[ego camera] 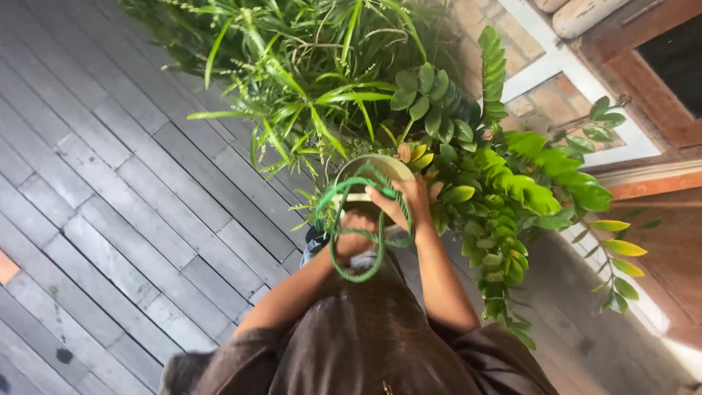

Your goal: The person is watering the plants using a bucket and rope.

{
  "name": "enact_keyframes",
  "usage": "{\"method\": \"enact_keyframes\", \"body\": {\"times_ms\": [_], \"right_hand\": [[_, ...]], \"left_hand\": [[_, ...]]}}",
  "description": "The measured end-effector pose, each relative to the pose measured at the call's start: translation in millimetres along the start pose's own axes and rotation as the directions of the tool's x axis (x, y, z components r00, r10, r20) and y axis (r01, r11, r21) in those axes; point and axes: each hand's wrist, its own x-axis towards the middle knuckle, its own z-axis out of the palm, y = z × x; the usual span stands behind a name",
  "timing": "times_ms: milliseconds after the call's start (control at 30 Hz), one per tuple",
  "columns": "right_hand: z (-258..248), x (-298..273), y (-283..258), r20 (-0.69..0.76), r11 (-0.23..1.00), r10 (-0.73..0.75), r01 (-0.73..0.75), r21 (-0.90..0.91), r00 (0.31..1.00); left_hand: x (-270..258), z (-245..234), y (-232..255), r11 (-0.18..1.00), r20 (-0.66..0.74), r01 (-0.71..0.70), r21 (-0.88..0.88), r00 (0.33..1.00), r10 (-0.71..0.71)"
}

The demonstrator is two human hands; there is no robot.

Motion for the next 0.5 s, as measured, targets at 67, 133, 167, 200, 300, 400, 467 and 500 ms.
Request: {"method": "enact_keyframes", "body": {"times_ms": [67,133,167,200,300,400,467,500], "right_hand": [[8,30,27,-0.019,0.997,-0.055,0.054,-0.054,0.998],[16,63,63,-0.024,0.988,-0.117,0.114,-0.108,0.993],[21,76,85,0.052,0.967,0.121,-0.106,-0.232,0.991],[26,89,109,0.107,0.883,0.353,-0.293,-0.367,0.929],[33,124,149,0.117,0.906,0.325,-0.274,-0.323,0.938],[33,154,175,0.094,0.940,0.286,-0.261,-0.220,0.953],[34,175,191,0.133,0.905,0.370,-0.324,-0.276,0.920],[34,182,197,0.173,0.868,0.440,-0.368,-0.334,0.881]], "left_hand": [[28,9,-30,0.999,-0.058,0.000,-0.039,0.998,-0.003],[67,-5,-54,0.997,-0.122,0.009,-0.079,0.992,-0.018],[89,-22,-61,0.991,0.039,0.050,-0.125,0.998,-0.046],[111,-38,-69,0.981,0.195,0.101,-0.163,0.978,-0.068],[139,0,-107,0.971,-0.333,-0.183,-0.154,0.935,0.123],[165,37,-137,0.970,-0.487,-0.212,-0.118,0.864,0.129],[149,143,-168,0.984,-0.280,-0.159,0.074,0.944,0.174],[156,197,-200,0.949,-0.066,-0.145,0.279,0.983,0.170]]}}
